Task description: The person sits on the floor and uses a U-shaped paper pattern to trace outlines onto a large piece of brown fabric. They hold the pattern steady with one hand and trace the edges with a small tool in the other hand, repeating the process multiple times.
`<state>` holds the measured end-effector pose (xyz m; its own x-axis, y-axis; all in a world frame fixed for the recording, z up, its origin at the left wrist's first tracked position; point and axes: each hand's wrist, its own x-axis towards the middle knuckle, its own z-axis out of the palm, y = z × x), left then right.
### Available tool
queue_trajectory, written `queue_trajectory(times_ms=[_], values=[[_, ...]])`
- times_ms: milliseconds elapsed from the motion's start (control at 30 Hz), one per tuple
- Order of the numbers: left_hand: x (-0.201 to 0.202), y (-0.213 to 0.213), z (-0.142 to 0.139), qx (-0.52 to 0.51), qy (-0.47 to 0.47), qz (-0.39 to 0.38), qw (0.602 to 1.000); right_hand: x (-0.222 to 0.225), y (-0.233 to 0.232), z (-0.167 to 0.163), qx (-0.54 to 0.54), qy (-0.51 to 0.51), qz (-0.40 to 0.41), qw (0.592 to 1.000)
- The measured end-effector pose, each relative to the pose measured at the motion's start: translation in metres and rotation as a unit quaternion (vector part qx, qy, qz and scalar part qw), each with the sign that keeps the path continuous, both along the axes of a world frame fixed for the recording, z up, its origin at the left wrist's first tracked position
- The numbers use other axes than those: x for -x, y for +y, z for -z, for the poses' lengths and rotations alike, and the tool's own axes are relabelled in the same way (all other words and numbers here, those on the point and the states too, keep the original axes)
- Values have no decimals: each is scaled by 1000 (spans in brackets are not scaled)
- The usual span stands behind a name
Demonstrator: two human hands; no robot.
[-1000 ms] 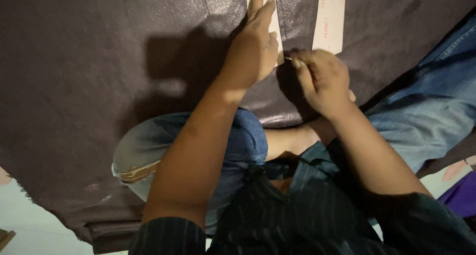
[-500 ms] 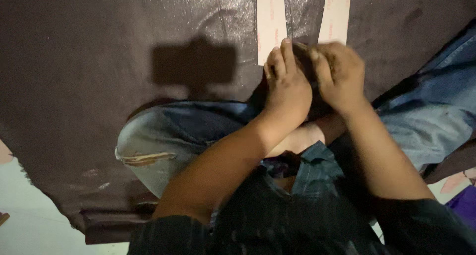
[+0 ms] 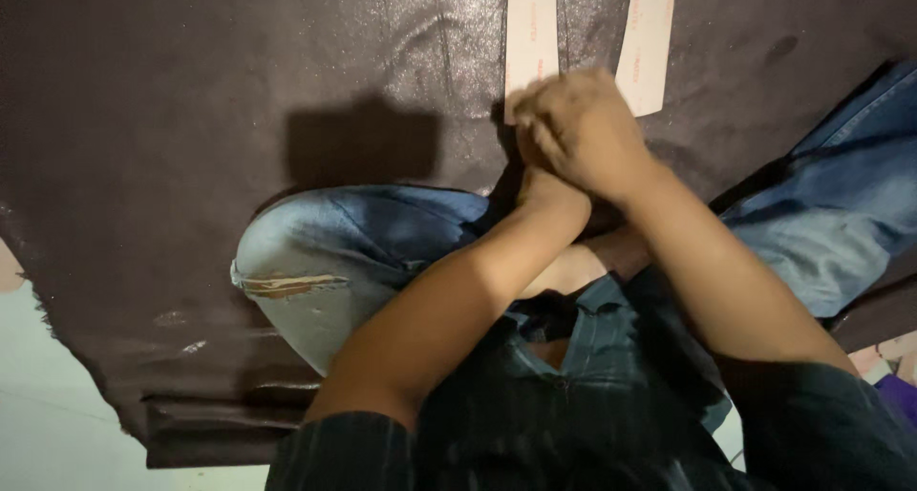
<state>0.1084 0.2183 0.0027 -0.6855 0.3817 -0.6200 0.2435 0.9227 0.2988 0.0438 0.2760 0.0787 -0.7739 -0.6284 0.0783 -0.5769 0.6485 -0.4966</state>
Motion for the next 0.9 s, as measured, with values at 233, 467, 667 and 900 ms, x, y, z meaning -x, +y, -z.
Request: queue_trajectory(times_ms=[233, 467, 667, 900], values=[[3, -6, -4, -8, 21, -21, 1000, 33, -3, 20, 23, -22, 72, 997], [16, -19, -19, 42, 193, 20, 980, 112, -5, 77, 135, 49, 161, 976], [32, -55, -16, -71, 170, 84, 979, 78, 33, 77, 154, 3, 293, 944], [58, -97, -16, -269, 232, -398, 846, 15, 83, 107, 264, -71, 288, 918]])
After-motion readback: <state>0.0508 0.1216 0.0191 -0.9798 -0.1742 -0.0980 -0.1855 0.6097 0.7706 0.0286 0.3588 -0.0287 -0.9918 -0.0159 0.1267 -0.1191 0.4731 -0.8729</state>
